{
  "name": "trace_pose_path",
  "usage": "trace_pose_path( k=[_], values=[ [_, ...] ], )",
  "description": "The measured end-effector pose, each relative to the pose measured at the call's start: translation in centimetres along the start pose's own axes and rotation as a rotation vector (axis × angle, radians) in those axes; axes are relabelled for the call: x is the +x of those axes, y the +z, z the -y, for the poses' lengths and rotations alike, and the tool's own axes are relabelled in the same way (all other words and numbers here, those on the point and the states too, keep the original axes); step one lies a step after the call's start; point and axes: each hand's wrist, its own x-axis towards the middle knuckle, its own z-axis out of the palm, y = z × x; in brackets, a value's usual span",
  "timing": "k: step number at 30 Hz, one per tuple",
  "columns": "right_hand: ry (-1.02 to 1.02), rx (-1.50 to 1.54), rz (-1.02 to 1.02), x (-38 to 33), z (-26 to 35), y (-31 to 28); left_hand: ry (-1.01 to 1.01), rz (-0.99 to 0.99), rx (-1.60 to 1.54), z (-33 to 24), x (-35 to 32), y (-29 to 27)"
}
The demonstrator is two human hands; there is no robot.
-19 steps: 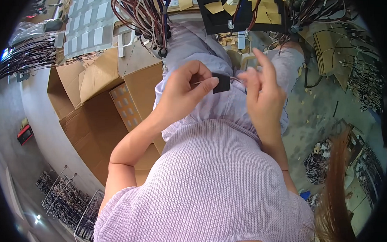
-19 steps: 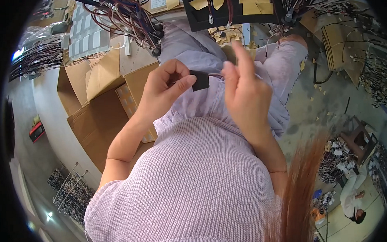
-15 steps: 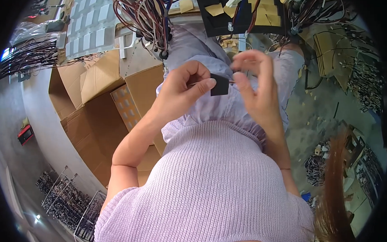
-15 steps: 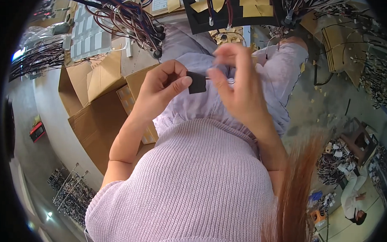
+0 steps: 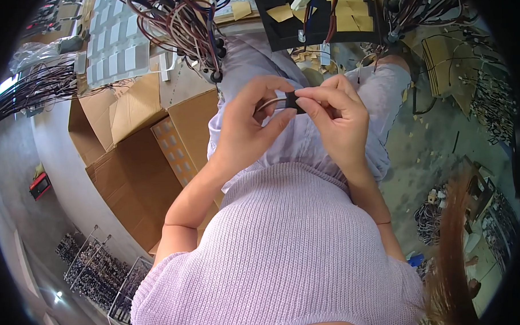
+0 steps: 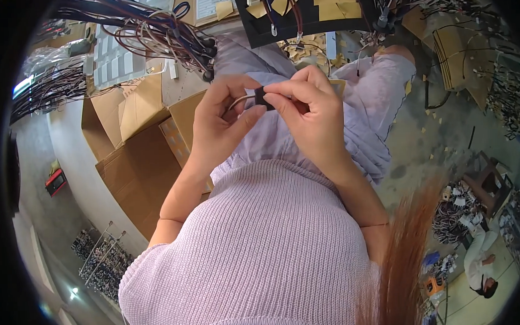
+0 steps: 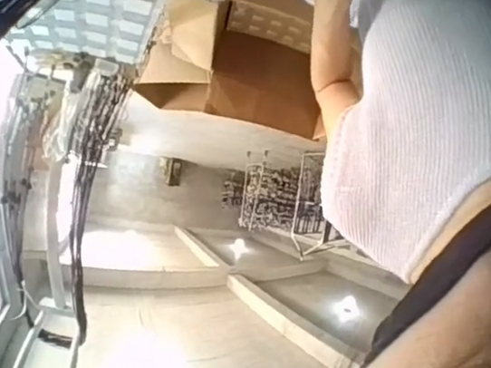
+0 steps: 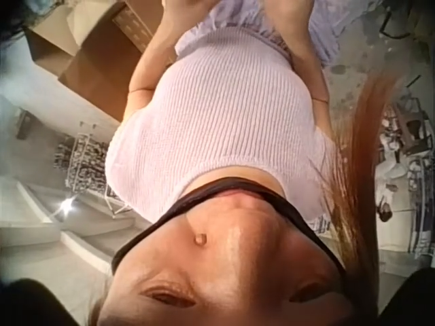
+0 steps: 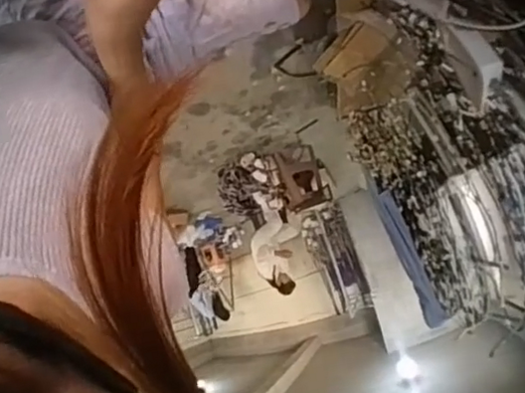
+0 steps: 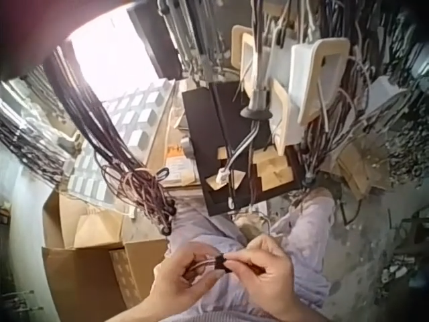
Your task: Attaching plastic connectors and foam pads to bundles of wires at a factory workbench.
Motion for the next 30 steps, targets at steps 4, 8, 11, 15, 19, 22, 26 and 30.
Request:
trace_pose_path(
  k=[4,8,11,15,19,22,26,30],
  values=[
    [0.060,-0.051,0.117,0.1,0.9,-0.7,0.026,-0.041,0.251,-0.8,0.4,-0.2],
    [-0.117,-0.250,0.083,-0.5,0.1,0.0,0.119,-0.080,0.427,-0.5,-0.4,0.2],
    [-0.169,-0.363,0.185,-1.4,0.1,0.6,-0.052,0.083,0.209,0.7,-0.3,-1.8],
    [-0.279,-0.046,0.347,-2.4,1.5,1.4,-0.509,0.217,-0.631,3.7,2.6,-3.0],
    [-0.529,0.194,0.391,-1.9,2.8,3.0,-0.313,0.572,-0.257,8.9,5.0,4.5],
    [-0.574,0.185,0.550,-1.6,3.2,3.0,-0.575,0.801,-0.288,8.8,7.9,7.9],
    [-0.668,-0.230,0.423,1.1,3.2,0.0,-0.166,0.638,-0.405,8.6,8.2,7.9],
    [-0.498,-0.467,0.389,3.6,0.8,-2.7,0.433,0.656,0.018,3.6,7.6,1.8]
  ],
)
